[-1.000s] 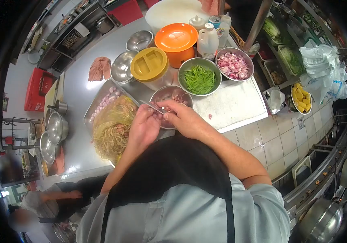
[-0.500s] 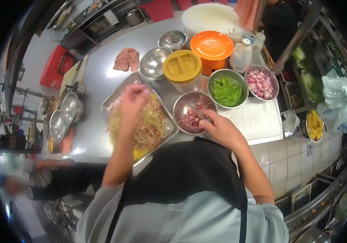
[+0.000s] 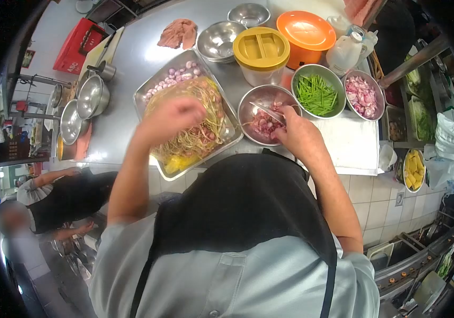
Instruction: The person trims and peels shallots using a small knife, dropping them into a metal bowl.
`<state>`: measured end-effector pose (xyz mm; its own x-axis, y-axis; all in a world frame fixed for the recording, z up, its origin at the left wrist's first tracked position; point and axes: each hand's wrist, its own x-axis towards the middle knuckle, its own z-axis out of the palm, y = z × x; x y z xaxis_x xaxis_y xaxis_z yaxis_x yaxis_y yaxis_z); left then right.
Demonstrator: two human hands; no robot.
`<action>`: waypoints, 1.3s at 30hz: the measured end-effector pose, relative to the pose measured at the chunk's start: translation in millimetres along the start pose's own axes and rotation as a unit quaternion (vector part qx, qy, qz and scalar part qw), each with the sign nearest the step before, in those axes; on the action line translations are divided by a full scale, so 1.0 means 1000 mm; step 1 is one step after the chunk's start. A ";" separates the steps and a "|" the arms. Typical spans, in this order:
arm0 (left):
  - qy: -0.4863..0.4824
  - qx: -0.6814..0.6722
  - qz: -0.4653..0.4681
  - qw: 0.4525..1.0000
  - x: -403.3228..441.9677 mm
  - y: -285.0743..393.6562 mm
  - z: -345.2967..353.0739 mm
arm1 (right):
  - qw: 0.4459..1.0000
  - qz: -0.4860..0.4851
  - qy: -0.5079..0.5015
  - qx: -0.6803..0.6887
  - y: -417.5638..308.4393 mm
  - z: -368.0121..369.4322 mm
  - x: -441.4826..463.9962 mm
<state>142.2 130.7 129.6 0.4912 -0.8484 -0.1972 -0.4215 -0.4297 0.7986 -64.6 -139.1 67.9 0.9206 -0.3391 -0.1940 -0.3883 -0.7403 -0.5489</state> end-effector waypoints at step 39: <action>0.345 0.007 0.104 0.933 -0.066 0.152 -0.098 | 0.977 -0.037 -0.081 0.191 0.025 -0.018 -0.005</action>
<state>120.8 151.7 319.5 0.7689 -0.5152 0.3786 -0.5705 -0.2856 0.7701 -79.8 -165.9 69.6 0.9519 -0.1740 -0.2522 -0.3055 -0.4770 -0.8241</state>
